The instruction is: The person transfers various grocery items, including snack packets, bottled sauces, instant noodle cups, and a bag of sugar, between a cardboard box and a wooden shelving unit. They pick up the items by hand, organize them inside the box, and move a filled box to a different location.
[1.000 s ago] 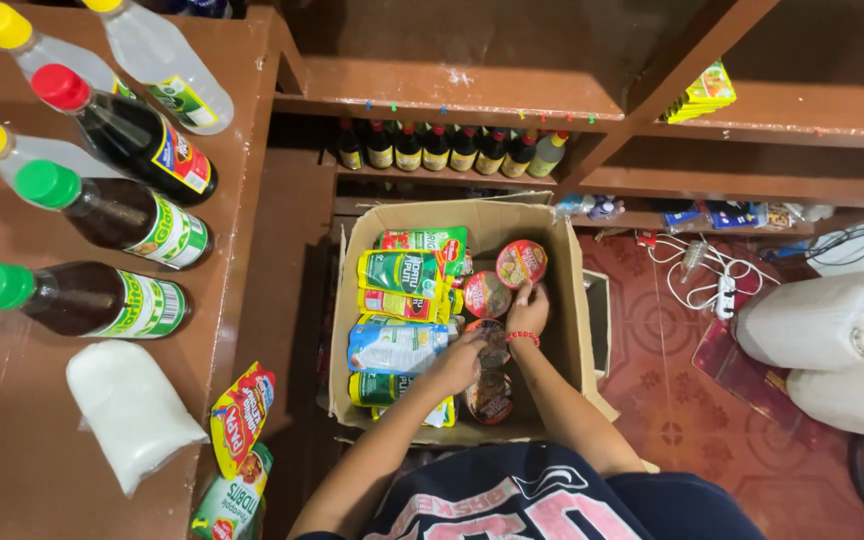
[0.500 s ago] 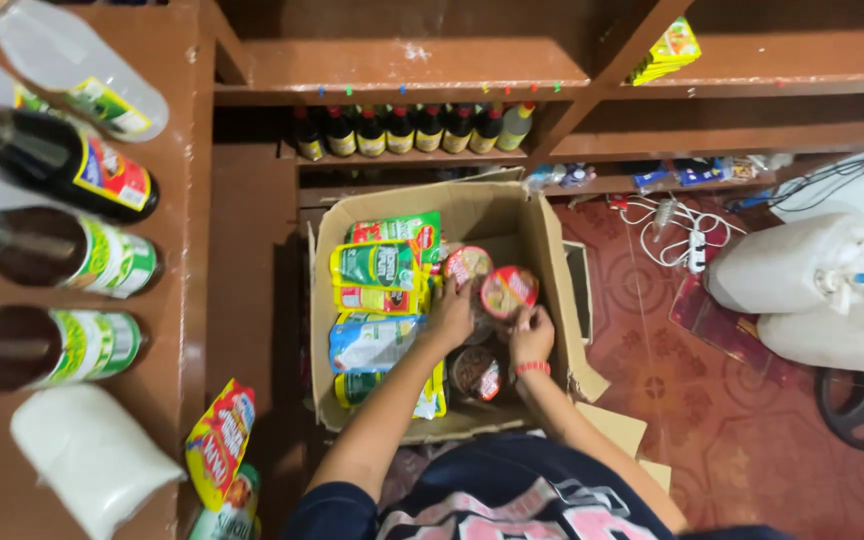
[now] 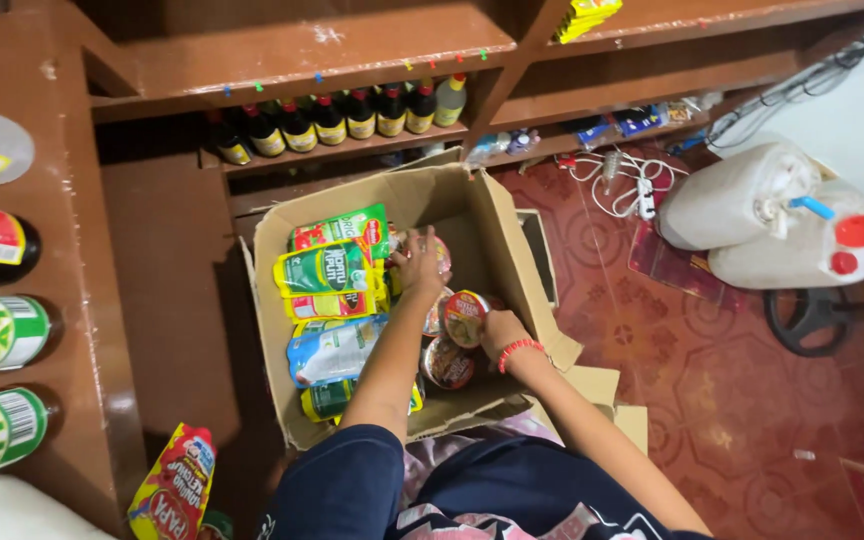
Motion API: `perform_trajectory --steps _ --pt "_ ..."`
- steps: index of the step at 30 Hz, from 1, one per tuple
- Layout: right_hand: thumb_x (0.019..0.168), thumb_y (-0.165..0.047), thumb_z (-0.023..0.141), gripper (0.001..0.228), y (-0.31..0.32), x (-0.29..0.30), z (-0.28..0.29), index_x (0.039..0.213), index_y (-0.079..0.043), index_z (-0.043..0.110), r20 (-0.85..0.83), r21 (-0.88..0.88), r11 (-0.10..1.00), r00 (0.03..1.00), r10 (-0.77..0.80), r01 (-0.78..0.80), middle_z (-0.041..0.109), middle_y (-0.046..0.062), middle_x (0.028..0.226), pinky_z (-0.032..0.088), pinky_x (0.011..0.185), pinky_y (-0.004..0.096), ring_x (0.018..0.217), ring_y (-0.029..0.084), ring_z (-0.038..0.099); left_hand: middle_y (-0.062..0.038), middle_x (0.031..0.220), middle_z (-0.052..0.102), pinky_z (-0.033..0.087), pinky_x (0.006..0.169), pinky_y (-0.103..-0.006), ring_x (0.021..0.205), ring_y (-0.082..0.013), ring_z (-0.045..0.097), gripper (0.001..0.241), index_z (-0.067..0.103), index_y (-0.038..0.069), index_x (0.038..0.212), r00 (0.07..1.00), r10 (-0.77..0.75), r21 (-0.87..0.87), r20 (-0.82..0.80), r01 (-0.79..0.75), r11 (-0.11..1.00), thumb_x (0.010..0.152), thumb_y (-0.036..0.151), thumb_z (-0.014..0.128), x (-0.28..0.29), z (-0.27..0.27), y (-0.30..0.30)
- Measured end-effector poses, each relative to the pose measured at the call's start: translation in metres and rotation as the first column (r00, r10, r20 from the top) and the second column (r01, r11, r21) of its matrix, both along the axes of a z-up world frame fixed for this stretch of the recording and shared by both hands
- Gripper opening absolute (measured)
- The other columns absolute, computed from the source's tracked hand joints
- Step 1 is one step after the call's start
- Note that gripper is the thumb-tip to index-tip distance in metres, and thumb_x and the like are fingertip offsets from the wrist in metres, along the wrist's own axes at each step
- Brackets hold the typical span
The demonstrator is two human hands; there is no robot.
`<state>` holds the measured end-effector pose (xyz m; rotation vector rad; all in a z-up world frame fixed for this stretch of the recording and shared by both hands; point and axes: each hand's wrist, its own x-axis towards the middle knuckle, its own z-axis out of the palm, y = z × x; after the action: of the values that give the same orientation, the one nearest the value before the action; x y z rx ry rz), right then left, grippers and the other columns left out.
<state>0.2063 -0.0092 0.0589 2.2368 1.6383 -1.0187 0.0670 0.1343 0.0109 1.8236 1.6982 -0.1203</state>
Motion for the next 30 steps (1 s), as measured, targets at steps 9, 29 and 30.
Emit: perform_trajectory --steps 9,29,30 --pt "0.095 -0.008 0.058 0.023 -0.014 0.0 -0.03 0.105 0.0 0.077 0.237 -0.068 0.985 0.956 0.173 -0.162 0.072 0.026 0.107 0.061 0.086 0.045 0.103 0.038 0.073 -0.009 0.153 0.031 0.047 0.103 -0.0556 0.135 -0.0521 0.035 0.112 0.037 0.033 0.153 0.963 0.104 0.052 0.248 -0.12 0.991 0.058 0.021 0.094 -0.022 0.059 -0.007" --pt "0.089 -0.021 0.077 0.043 0.104 -0.036 -0.024 0.129 -0.008 0.067 0.072 0.447 0.803 0.911 0.406 -0.394 0.074 0.018 0.105 0.056 0.096 0.045 0.108 0.038 0.069 -0.016 0.142 0.043 0.04 0.105 -0.0549 0.121 -0.0482 0.041 0.099 0.05 0.021 0.145 0.909 -0.027 0.248 0.417 -0.085 0.965 0.055 0.022 0.092 -0.139 0.196 -0.122" --pt "0.091 -0.021 0.08 0.047 0.12 -0.042 -0.041 0.134 -0.008 0.067 -0.07 0.672 0.668 0.87 0.489 -0.321 0.074 0.016 0.098 0.053 0.108 0.046 0.114 0.041 0.066 -0.017 0.141 0.043 0.039 0.104 -0.0557 0.122 -0.0483 0.04 0.101 0.05 0.02 0.144 0.906 0.028 0.237 0.422 -0.14 0.961 0.053 0.021 0.093 -0.145 0.196 -0.127"
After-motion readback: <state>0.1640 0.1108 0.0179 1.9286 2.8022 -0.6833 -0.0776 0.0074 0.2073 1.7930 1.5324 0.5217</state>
